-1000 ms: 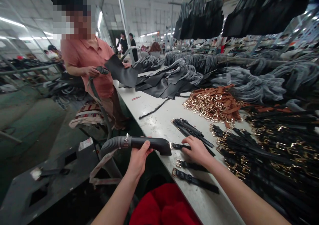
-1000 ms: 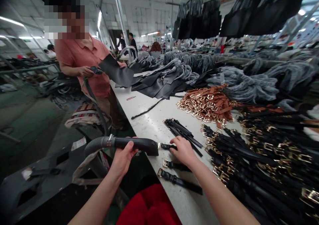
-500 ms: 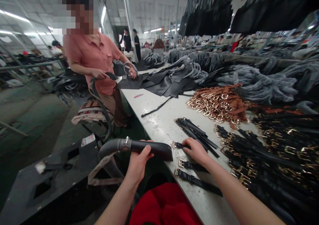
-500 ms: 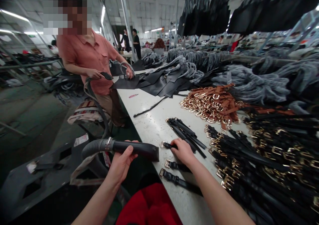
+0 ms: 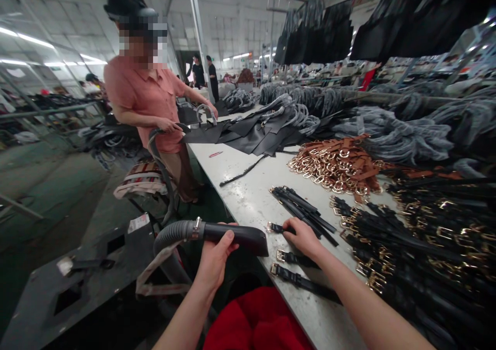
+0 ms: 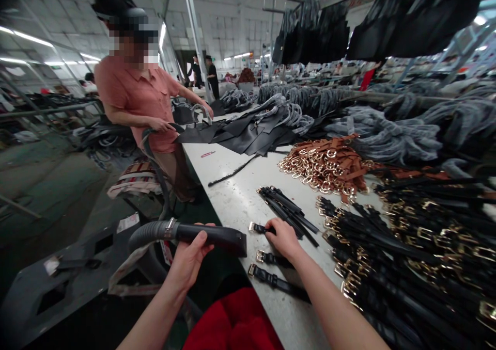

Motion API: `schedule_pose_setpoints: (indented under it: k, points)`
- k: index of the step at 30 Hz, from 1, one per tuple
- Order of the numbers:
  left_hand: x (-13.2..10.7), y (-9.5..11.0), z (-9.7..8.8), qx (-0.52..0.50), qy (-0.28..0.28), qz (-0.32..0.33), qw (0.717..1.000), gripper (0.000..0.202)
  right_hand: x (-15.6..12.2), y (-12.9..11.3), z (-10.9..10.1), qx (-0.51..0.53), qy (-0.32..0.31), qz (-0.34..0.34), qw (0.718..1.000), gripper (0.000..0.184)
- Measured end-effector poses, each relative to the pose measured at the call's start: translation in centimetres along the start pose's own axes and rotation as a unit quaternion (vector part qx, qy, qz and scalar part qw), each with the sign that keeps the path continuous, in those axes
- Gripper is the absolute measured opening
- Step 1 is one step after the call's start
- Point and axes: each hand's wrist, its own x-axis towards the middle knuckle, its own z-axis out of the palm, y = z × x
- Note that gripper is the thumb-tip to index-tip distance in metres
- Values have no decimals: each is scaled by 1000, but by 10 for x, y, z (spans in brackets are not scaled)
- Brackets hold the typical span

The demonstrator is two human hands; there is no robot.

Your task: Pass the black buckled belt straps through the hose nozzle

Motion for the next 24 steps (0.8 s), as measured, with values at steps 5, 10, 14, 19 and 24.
schedule_pose_setpoints:
  k: [5,10,14,19,24]
  points:
    - [-1,1,-2,3,0,1,1000,40,-1,-1,-1,-16,-5,-3,1000,13]
    - [-2,2,-6,2,3,5,1000,39,-2,-1,-6,-53,-8,-21,998,19]
    - [-4,4,-10,-2,4,7,1000,39,0,-10,-13,-116,-26,-53,992,19]
    - [-8,6,-14,-8,1,9,1000,38,1,-37,-15,-201,-40,-82,975,21]
    - [-12,11,-16,-16,13,12,1000,40,2,-56,-10,-235,-36,-78,968,24]
